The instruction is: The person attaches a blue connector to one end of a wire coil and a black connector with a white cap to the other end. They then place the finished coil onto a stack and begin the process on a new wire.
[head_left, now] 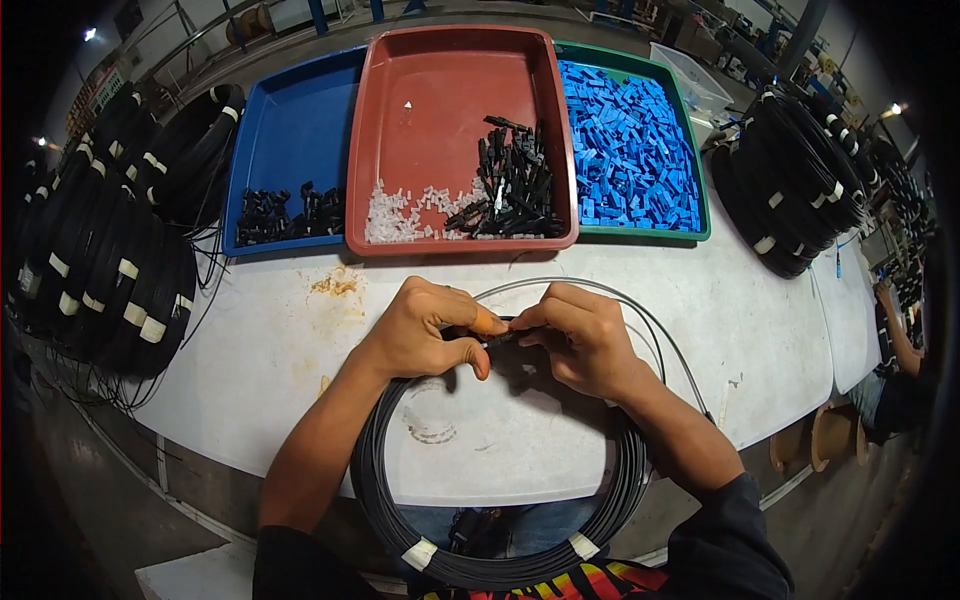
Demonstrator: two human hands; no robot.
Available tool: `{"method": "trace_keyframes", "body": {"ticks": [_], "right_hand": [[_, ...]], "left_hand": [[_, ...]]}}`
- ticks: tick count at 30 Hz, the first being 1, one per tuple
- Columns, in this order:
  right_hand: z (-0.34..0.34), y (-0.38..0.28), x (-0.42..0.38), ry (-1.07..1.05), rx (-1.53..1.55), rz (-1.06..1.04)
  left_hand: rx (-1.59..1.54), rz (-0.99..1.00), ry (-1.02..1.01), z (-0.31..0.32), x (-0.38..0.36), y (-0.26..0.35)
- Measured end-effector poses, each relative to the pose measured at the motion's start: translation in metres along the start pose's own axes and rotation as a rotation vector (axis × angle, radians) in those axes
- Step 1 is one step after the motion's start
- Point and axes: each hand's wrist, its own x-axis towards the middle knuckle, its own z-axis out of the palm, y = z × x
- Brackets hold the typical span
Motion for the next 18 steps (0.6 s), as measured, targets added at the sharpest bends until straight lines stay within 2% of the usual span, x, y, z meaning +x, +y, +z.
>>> {"method": "trace_keyframes", "body": {"ticks": [8,11,18], "right_hand": [[0.0003,0.0018,0.0005,-0.013,-0.019,-0.007],[0.0021,0.001,0.001,-0.007,-0.033,-0.023],[0.0016,0.0003,0.0015,-0.019,-0.044,-0.026]], "left_hand": [[-0.03,-0.045,-0.001,-0.0015,0.0021,0.0006],[0.007,0.044,0.009,-0.0013,0.0033,0.0032],[0.011,-0.008,0.009,-0.0028,0.0019,0.0025]]}}
